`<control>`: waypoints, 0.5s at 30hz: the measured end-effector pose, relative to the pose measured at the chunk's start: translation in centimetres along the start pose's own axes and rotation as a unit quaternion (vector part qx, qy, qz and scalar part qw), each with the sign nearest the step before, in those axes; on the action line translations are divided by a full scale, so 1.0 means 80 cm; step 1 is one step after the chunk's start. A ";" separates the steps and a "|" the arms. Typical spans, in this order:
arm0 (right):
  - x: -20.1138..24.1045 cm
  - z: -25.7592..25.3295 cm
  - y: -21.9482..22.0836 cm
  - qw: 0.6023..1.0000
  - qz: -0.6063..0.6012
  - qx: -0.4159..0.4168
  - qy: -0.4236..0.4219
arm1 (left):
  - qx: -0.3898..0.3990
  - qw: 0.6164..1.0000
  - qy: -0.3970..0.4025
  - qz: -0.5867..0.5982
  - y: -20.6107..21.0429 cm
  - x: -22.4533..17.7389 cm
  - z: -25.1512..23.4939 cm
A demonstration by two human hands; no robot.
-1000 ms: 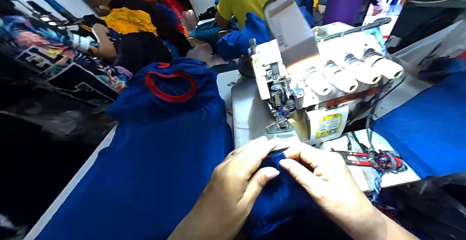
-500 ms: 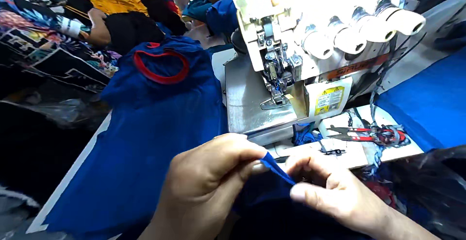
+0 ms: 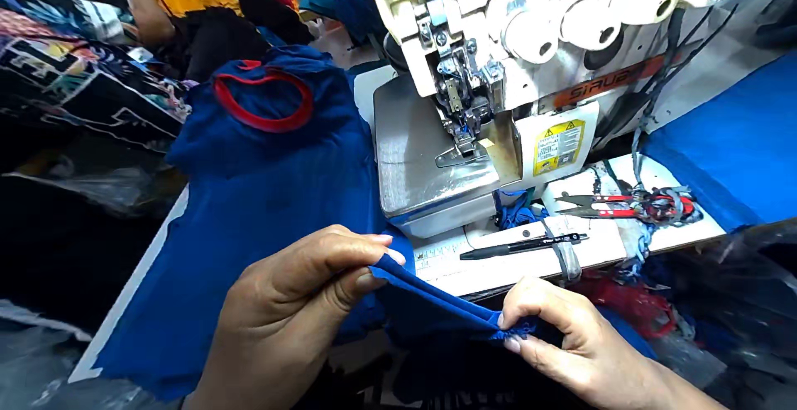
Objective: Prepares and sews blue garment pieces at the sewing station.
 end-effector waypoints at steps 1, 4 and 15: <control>0.001 -0.002 -0.001 1.000 0.007 0.002 0.003 | 0.003 1.000 0.001 0.006 0.001 -0.001 0.000; 0.003 -0.010 -0.002 1.000 0.004 -0.001 0.009 | 0.003 1.000 0.003 0.020 0.001 -0.002 0.001; 0.023 -0.034 0.002 0.993 0.029 -0.034 0.110 | 0.008 0.992 0.100 -0.071 -0.006 -0.017 0.004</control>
Point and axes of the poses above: each hand's wrist, its own z-axis away from the middle knuckle, its own y-axis out of the palm, x = y × z, the point moved 3 cm from there along -z, towards the middle knuckle, and after that the axes turned 14 degrees about z, right-handed, at the moved point
